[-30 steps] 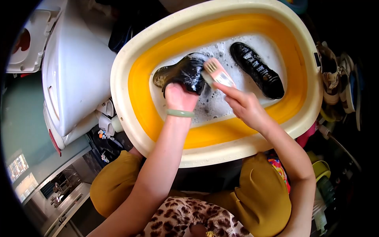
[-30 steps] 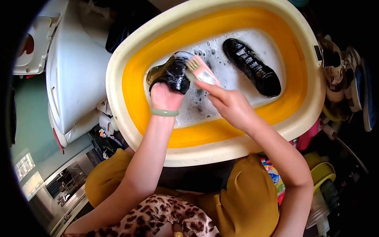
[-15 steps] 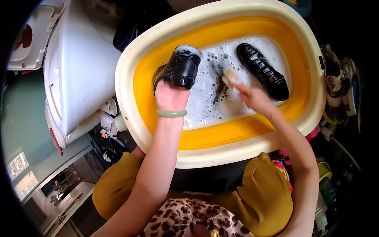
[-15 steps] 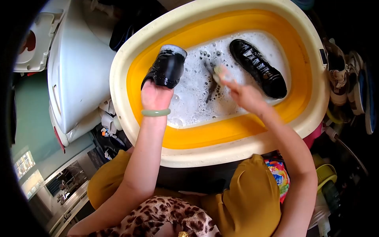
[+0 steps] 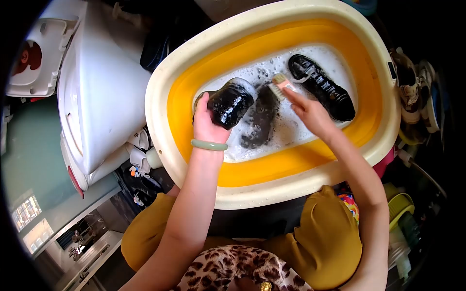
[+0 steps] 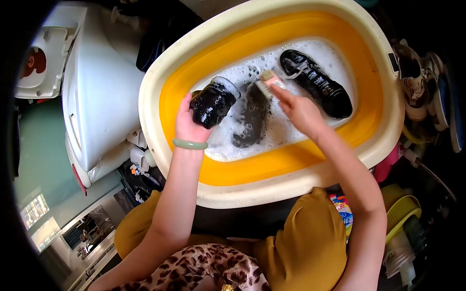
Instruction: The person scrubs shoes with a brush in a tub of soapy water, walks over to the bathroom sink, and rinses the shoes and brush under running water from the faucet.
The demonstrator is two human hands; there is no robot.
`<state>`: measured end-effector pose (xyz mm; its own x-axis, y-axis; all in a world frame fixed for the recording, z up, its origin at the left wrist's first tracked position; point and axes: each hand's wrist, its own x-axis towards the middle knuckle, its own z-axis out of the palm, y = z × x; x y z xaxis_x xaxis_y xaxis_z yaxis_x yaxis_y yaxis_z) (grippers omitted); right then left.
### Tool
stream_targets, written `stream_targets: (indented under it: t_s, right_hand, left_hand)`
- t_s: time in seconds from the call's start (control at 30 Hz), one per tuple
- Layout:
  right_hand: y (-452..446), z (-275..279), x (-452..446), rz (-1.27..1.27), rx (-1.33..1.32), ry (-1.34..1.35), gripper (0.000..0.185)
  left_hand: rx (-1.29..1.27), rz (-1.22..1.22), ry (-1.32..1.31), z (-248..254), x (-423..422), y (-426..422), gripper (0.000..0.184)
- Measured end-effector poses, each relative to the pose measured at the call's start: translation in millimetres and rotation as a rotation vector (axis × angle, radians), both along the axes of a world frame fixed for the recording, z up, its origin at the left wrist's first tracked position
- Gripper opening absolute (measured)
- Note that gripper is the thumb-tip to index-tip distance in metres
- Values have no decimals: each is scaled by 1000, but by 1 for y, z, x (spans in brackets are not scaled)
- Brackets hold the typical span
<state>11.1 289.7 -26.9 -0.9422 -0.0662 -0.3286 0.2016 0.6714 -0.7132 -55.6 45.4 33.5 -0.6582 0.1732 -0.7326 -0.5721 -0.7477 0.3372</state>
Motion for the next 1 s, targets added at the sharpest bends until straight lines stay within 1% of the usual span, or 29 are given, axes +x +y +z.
stream_targets:
  t_s: [0.03, 0.07, 0.1, 0.17, 0.23, 0.27, 0.3, 0.37, 0.4, 0.43, 0.47, 0.5, 0.57, 0.6, 0.63, 0.67, 0.7, 0.73, 0.77, 0.8, 0.83, 0.87, 0.9, 0.93, 0.97, 1.0]
  right_hand:
    - [-9, 28, 2, -49, -105, -115, 41]
    - [-22, 56, 8, -105, -317, -133, 41]
    - [-34, 56, 21, -91, -424, 69, 42]
    - [-52, 68, 33, 53, -375, 152, 43]
    - [-52, 59, 24, 147, -310, 97, 44]
    - [-44, 44, 15, 77, -307, 134, 44]
    - [-36, 15, 0, 33, -181, 201, 43]
    - [-8, -2, -19, -113, -152, 134, 41]
    - [-4, 9, -17, -114, -230, 113, 41]
    - [-6, 28, -8, -106, -323, 78, 40]
    - [-14, 49, 7, -61, -380, 49, 40]
    - [-27, 51, 19, 24, -426, 81, 40]
    - [-44, 55, 24, 147, -319, -55, 41]
    - [-44, 19, 21, 72, -311, 60, 41]
    - [-37, 4, 11, -15, -307, 23, 40]
    - [-23, -14, 0, -55, -297, -7, 38]
    - [-13, -25, -7, -110, -281, -33, 37]
    - [-13, -1, -7, -122, -331, 33, 36]
    - [-19, 26, 3, -89, -367, 5, 36]
    - [-35, 33, 18, -19, -427, 150, 36]
    - [-44, 35, 22, 49, -476, 313, 37]
    - [-42, 33, 17, 93, -217, -5, 37]
    - [-33, 11, 6, 60, -112, -100, 36]
    - [-19, -4, -2, 18, -129, -96, 36]
    - [-10, -13, -4, -38, -144, -92, 35]
    - [-12, -4, -1, -48, -294, -2, 34]
  left_hand:
    - [-50, 33, -16, 3, 1, 6, 42]
    - [-51, 32, -15, 3, 3, 11, 42]
    - [-80, 51, 17, 2, 5, 15, 41]
    - [-111, 56, 49, 3, 12, 28, 39]
    - [-350, 56, 35, 9, 22, 44, 31]
    - [-252, 34, 75, 5, 26, 45, 24]
    - [-344, 52, 109, 2, 29, 49, 22]
    - [-432, 11, 191, -10, 32, 43, 20]
    - [-429, 1, 202, -9, 29, 44, 20]
    - [-527, -22, 197, -6, 32, 40, 18]
    - [-617, -43, 177, -3, 39, 37, 17]
    - [-649, 2, 194, -7, 41, 40, 16]
    - [-693, -53, 139, -9, 46, 44, 16]
    - [-711, -66, 93, -10, 50, 48, 16]
    - [-728, -80, 47, -11, 54, 53, 15]
    - [-751, -101, 94, -5, 54, 53, 15]
    - [-768, -133, 149, -2, 52, 53, 16]
    - [-771, -132, 154, -8, 50, 46, 16]
    - [-896, -243, 126, -18, 58, 33, 18]
    - [-1005, -359, 117, -28, 58, 25, 20]
    - [-1053, -406, 107, -32, 55, 21, 26]
    - [-1057, -411, 95, -40, 63, 24, 28]
    - [-1077, -416, 91, -42, 67, 23, 30]
    - [-1092, -605, 89, -39, 69, 11, 35]
    - [-1096, -618, 97, -34, 68, 14, 35]
    - [-1131, -656, 87, -24, 67, 19, 35]
